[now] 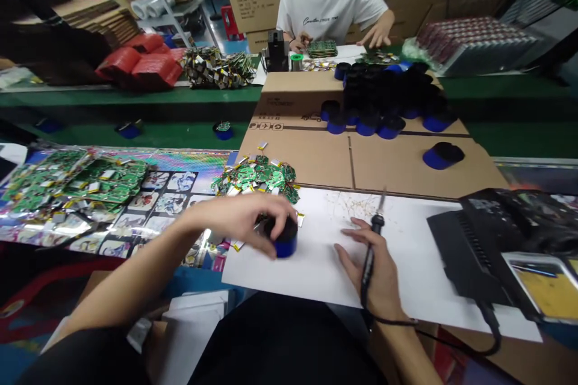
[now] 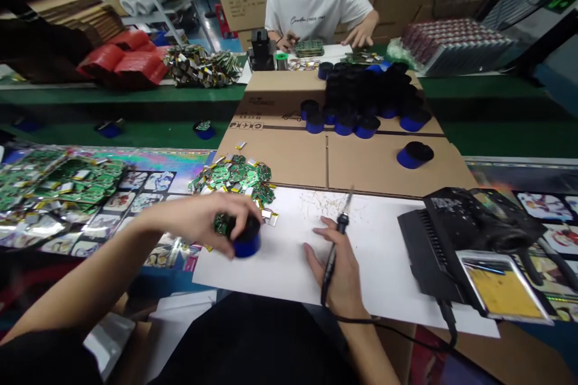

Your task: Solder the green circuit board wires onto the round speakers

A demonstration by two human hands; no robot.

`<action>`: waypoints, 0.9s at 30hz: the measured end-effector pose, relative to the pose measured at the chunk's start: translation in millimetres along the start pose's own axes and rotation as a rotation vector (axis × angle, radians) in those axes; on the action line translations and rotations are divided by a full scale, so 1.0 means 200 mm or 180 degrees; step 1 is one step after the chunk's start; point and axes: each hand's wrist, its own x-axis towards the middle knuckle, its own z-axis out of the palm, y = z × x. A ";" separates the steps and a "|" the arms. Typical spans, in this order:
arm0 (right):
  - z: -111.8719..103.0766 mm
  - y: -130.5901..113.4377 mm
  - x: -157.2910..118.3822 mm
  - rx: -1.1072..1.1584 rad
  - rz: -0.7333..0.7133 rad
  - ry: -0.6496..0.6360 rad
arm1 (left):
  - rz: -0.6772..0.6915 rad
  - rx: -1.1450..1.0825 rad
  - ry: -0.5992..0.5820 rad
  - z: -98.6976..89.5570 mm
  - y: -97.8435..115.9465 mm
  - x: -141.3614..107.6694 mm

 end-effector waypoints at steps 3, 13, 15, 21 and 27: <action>0.16 -0.07 0.08 0.0081 -0.0170 -0.0545 | -0.0084 0.0085 -0.0184 0.28 0.01 -0.14; 0.30 -0.14 0.23 0.0013 -0.0717 -0.0785 | -0.0293 0.0305 0.1292 0.80 -0.15 -0.10; 0.24 -0.12 0.24 0.0028 -0.0785 -0.0555 | -0.0372 0.0244 0.1391 0.81 -0.18 -0.10; 0.04 -0.11 0.27 0.0358 -0.0537 0.0153 | -0.0442 -0.0101 0.1961 0.83 -0.18 0.01; -0.08 -0.23 0.30 0.1108 -0.0385 0.0355 | -0.0152 -0.1199 0.2571 0.55 -0.07 0.22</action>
